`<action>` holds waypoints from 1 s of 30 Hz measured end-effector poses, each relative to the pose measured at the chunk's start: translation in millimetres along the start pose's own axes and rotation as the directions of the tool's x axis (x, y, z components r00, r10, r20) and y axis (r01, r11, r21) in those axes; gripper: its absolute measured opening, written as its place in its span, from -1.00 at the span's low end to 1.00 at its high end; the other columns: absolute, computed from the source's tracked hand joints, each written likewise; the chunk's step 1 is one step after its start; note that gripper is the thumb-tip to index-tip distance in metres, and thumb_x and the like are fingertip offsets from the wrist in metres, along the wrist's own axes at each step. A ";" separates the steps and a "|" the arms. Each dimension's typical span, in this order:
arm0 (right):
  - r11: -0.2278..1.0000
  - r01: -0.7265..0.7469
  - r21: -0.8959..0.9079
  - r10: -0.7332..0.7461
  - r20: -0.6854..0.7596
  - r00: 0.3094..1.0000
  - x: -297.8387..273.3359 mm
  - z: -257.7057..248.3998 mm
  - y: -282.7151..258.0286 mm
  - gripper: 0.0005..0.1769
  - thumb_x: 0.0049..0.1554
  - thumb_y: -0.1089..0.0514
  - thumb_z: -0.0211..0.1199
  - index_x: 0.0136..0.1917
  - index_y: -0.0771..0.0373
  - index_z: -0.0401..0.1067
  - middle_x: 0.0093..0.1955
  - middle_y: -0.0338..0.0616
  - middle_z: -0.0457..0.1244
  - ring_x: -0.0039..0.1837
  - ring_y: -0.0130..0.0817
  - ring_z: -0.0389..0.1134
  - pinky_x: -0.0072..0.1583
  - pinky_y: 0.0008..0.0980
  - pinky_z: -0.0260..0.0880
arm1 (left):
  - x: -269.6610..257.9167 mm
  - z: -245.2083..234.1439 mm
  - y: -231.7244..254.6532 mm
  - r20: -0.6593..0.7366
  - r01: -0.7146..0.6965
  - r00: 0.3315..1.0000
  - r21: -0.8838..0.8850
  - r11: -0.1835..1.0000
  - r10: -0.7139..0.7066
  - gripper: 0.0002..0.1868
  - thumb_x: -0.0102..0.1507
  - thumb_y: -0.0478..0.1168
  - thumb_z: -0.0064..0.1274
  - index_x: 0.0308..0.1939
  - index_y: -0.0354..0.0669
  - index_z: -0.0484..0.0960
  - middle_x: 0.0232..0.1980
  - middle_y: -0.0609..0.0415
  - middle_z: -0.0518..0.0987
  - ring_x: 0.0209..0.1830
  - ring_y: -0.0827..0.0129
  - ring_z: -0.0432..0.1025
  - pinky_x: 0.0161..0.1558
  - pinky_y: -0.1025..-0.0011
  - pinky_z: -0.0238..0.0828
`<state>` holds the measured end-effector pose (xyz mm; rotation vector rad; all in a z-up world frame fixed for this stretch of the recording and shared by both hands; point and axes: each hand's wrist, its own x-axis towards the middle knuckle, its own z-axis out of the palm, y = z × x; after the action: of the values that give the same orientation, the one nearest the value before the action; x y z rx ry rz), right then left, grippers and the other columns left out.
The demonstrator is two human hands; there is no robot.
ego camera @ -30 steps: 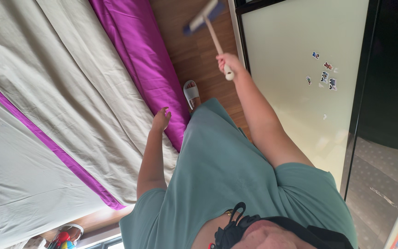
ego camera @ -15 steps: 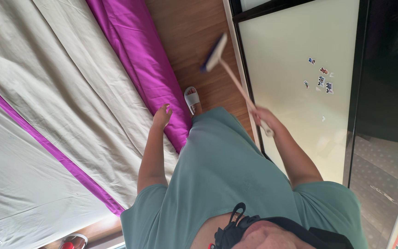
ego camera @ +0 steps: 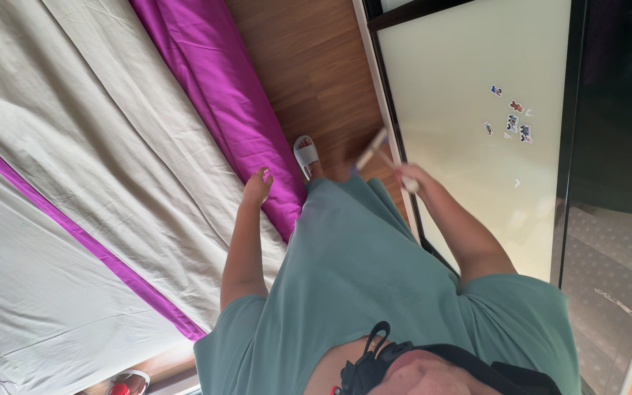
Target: The person sweeps the floor with a broom along the bed and near a nightstand, then tidies the nightstand by moving a book, a phone, and a remote control. They also pick up and fold several pieces of clothing and place them into a shopping bag.
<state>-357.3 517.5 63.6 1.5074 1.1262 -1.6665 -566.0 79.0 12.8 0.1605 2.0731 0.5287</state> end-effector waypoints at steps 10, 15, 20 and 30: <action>0.978 0.207 0.009 -0.208 0.020 0.978 110.3 106.1 -198.1 -0.88 0.20 0.25 0.19 -0.15 0.21 0.28 -0.42 -0.29 0.15 -0.45 -0.58 0.14 -0.41 -0.52 0.12 | -14.3 7.8 -5.3 -0.022 0.052 0.998 -0.034 0.998 -0.053 -0.49 0.37 0.00 -0.02 0.38 -0.04 0.45 0.26 -0.19 0.54 0.28 -0.01 0.44 0.27 0.12 0.35; 0.939 0.336 0.069 -0.342 0.116 0.932 78.2 114.5 -259.5 -0.80 0.26 0.23 0.14 0.18 0.13 0.38 -0.35 -0.38 0.12 -0.42 -0.66 0.08 -0.39 -0.59 0.11 | -18.1 6.5 -5.0 -0.044 0.060 0.997 -0.044 0.997 -0.062 -0.48 0.36 -0.01 -0.02 0.38 -0.03 0.45 0.27 -0.19 0.52 0.27 -0.02 0.43 0.27 0.10 0.33; 0.848 0.467 -0.250 -0.464 0.075 0.883 30.5 117.5 -230.0 -0.44 0.23 0.22 0.10 0.49 -0.02 0.29 -0.44 -0.33 0.11 -0.50 -0.54 0.13 -0.46 -0.48 0.17 | -24.7 0.5 -4.5 -0.089 0.072 0.993 -0.094 0.993 -0.080 -0.50 0.37 -0.01 -0.03 0.37 -0.02 0.45 0.26 -0.17 0.54 0.27 -0.01 0.44 0.27 0.11 0.34; 0.365 0.236 -0.901 -0.152 0.192 0.969 -17.0 73.7 -95.4 -0.42 0.25 -0.12 0.16 0.52 -0.20 0.25 -0.20 0.01 0.39 -0.38 -0.21 0.40 -0.28 -0.24 0.49 | -21.0 -10.3 26.8 -0.138 0.085 0.984 -0.166 0.982 -0.108 -0.48 0.36 -0.01 -0.03 0.38 -0.05 0.44 0.28 -0.20 0.53 0.30 -0.04 0.42 0.28 0.08 0.34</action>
<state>-471.7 492.8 96.9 0.5447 1.8161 -0.8264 -566.0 93.3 45.4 -0.0753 2.1575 0.6604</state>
